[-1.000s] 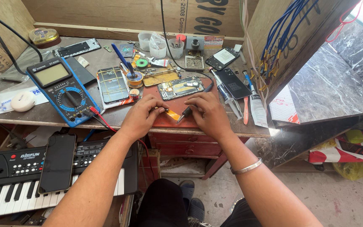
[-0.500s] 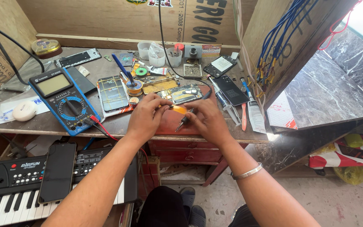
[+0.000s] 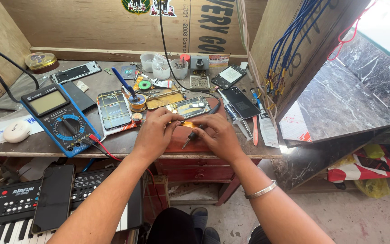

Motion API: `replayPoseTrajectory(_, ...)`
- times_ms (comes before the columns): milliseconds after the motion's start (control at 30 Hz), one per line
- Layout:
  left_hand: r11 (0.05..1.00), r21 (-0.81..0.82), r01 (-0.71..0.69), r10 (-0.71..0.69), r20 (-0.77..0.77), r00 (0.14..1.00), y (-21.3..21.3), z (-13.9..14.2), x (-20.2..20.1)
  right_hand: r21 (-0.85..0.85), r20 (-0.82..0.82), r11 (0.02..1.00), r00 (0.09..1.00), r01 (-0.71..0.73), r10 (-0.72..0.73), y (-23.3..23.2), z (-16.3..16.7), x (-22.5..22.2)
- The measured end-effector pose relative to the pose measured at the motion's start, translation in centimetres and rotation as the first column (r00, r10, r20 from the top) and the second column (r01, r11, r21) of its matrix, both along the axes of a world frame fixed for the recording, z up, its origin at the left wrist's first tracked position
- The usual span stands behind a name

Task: The person works at a cluttered electronics repair bench, holding a small orange flex cable against a disassembled phone motherboard and using tweezers to manipulate components on the board. They briefly pick up a syringe-like bottle, then resume the fine tweezers work on the board.

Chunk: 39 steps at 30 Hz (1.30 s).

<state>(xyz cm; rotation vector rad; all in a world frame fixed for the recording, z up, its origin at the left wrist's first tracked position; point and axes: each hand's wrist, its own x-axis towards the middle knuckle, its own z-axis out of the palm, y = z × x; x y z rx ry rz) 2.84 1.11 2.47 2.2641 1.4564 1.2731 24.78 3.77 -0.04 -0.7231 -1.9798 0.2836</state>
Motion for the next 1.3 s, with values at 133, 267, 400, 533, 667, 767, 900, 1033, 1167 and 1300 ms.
replayPoseTrajectory(133,1.000,-0.002,-0.026,0.027,0.023,0.999,-0.3,0.3,0.3,-0.005,0.006,1.000,1.000,-0.008,0.008,0.0,0.0,0.1)
replayPoseTrajectory(267,0.996,-0.055,-0.064,0.068,0.067,0.995,-0.4,0.4,0.8,-0.018,0.007,1.000,1.000,0.005,-0.005,0.0,-0.1,0.1)
replayPoseTrajectory(400,0.996,-0.058,-0.064,0.068,0.080,0.994,-0.5,0.4,1.2,-0.022,0.005,1.000,1.000,-0.020,0.020,0.0,-0.1,0.1)
replayPoseTrajectory(533,0.997,-0.062,-0.055,0.061,0.097,0.993,-0.5,0.0,1.1,-0.062,0.015,0.998,1.000,-0.020,0.021,-0.2,0.0,0.2)
replayPoseTrajectory(667,0.996,-0.076,-0.041,0.050,0.127,0.991,-0.4,-0.6,0.5,-0.080,0.046,0.997,0.999,-0.022,0.025,-0.3,0.0,0.2)
replayPoseTrajectory(767,0.998,-0.055,-0.008,0.017,0.164,0.986,-0.2,-1.2,-0.2,-0.057,0.062,0.998,0.997,-0.035,0.038,-0.4,0.2,0.2)
replayPoseTrajectory(900,0.997,-0.081,0.009,0.013,0.273,0.962,0.0,-2.0,-0.8,-0.004,0.068,0.999,0.997,-0.046,0.046,-0.4,0.3,0.2)
replayPoseTrajectory(1033,0.990,-0.136,-0.029,0.076,0.349,0.934,-0.2,-2.6,-1.1,-0.041,0.025,0.998,0.999,-0.037,0.038,-0.3,0.1,0.3)
replayPoseTrajectory(1167,0.981,-0.175,-0.081,0.140,0.354,0.925,-0.7,-2.8,-0.8,-0.087,-0.057,0.996,0.998,-0.036,0.032,-0.2,0.0,0.3)
replayPoseTrajectory(1300,0.982,-0.149,-0.116,0.154,0.275,0.949,-1.2,-2.8,-0.5,-0.117,-0.070,0.993,0.997,-0.026,0.018,-0.2,0.0,0.3)
